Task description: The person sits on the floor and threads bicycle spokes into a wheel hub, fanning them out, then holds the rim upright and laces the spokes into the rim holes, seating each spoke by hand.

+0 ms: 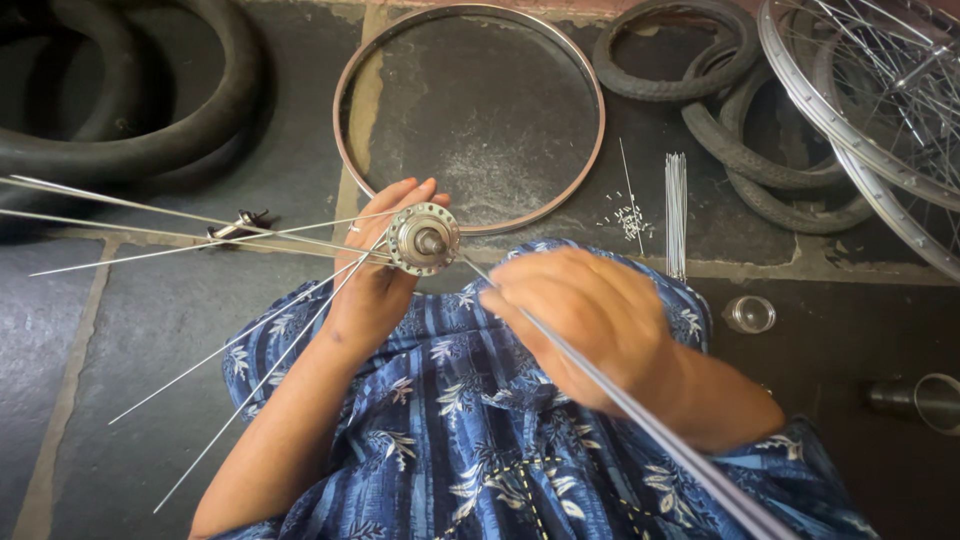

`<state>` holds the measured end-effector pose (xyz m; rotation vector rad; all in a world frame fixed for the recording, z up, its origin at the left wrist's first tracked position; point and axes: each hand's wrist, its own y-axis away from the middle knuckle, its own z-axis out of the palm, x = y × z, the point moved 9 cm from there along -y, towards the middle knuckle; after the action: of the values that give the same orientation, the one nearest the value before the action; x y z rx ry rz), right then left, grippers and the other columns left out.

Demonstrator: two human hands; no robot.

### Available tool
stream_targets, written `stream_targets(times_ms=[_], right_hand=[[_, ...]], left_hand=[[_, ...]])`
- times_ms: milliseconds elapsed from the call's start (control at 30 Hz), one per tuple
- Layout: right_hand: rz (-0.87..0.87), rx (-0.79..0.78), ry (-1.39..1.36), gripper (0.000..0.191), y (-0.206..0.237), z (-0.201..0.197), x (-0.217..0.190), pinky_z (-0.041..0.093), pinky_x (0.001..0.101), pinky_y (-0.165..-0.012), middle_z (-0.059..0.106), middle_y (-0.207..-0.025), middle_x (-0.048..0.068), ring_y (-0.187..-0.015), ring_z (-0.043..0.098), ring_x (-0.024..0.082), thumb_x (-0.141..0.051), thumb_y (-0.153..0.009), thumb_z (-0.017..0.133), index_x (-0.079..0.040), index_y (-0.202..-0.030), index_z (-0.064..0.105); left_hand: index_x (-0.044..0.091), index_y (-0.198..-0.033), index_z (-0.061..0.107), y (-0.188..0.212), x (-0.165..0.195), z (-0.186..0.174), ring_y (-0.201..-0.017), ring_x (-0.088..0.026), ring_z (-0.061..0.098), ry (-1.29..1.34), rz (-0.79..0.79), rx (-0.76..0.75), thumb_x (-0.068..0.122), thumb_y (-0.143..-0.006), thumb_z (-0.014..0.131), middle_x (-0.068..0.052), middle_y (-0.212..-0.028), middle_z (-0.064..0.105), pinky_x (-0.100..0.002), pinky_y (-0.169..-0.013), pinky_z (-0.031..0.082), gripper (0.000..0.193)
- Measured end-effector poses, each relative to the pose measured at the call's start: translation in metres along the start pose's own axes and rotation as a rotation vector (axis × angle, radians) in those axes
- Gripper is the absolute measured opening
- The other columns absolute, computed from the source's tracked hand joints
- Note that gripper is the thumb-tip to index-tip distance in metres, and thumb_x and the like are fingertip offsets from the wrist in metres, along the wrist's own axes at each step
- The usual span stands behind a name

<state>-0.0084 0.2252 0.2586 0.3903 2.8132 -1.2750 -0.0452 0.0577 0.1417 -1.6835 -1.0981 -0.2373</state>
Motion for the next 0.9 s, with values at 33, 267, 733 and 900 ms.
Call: stream_targets(times_ms=[33, 267, 733, 900], right_hand=[[0.012, -0.057, -0.010, 0.035, -0.003, 0.007, 0.004, 0.061, 0.0397, -0.082, 0.069, -0.107, 0.015, -0.096, 0.072, 0.032, -0.001, -0.093, 0.082, 0.002, -0.115, 0.056], [0.161, -0.286, 0.012, 0.020, -0.013, 0.048, 0.032, 0.056, 0.0416, -0.074, 0.065, -0.097, 0.012, -0.086, 0.068, 0.032, -0.008, -0.090, 0.074, -0.001, -0.106, 0.065], [0.371, 0.332, -0.182, 0.014, 0.022, -0.024, 0.037, 0.062, 0.0284, -0.075, 0.071, -0.097, 0.019, -0.087, 0.074, 0.024, 0.006, -0.100, 0.067, 0.006, -0.110, 0.058], [0.286, 0.275, -0.149, 0.017, 0.021, -0.018, 0.032, 0.063, 0.0286, -0.079, 0.073, -0.099, 0.017, -0.087, 0.077, 0.024, 0.003, -0.102, 0.073, 0.004, -0.112, 0.059]], left_hand=[[0.004, -0.141, 0.057, 0.001, -0.001, 0.001, -0.140, -0.034, 0.056, 0.016, -0.003, -0.001, -0.007, -0.089, 0.072, -0.009, -0.132, 0.070, -0.044, -0.117, 0.045, 0.055], [0.004, -0.139, 0.058, 0.003, -0.010, 0.005, -0.143, -0.034, 0.053, 0.069, -0.035, -0.009, -0.011, -0.090, 0.067, -0.010, -0.135, 0.069, -0.044, -0.120, 0.043, 0.051], [0.004, -0.141, 0.057, 0.003, -0.010, 0.002, -0.145, -0.032, 0.050, 0.074, -0.073, -0.012, -0.013, -0.086, 0.069, -0.009, -0.131, 0.071, -0.042, -0.120, 0.041, 0.058], [0.005, -0.136, 0.059, 0.003, -0.007, 0.002, -0.147, -0.032, 0.050, 0.069, -0.026, -0.024, -0.012, -0.086, 0.070, -0.010, -0.133, 0.071, -0.044, -0.123, 0.039, 0.054]])
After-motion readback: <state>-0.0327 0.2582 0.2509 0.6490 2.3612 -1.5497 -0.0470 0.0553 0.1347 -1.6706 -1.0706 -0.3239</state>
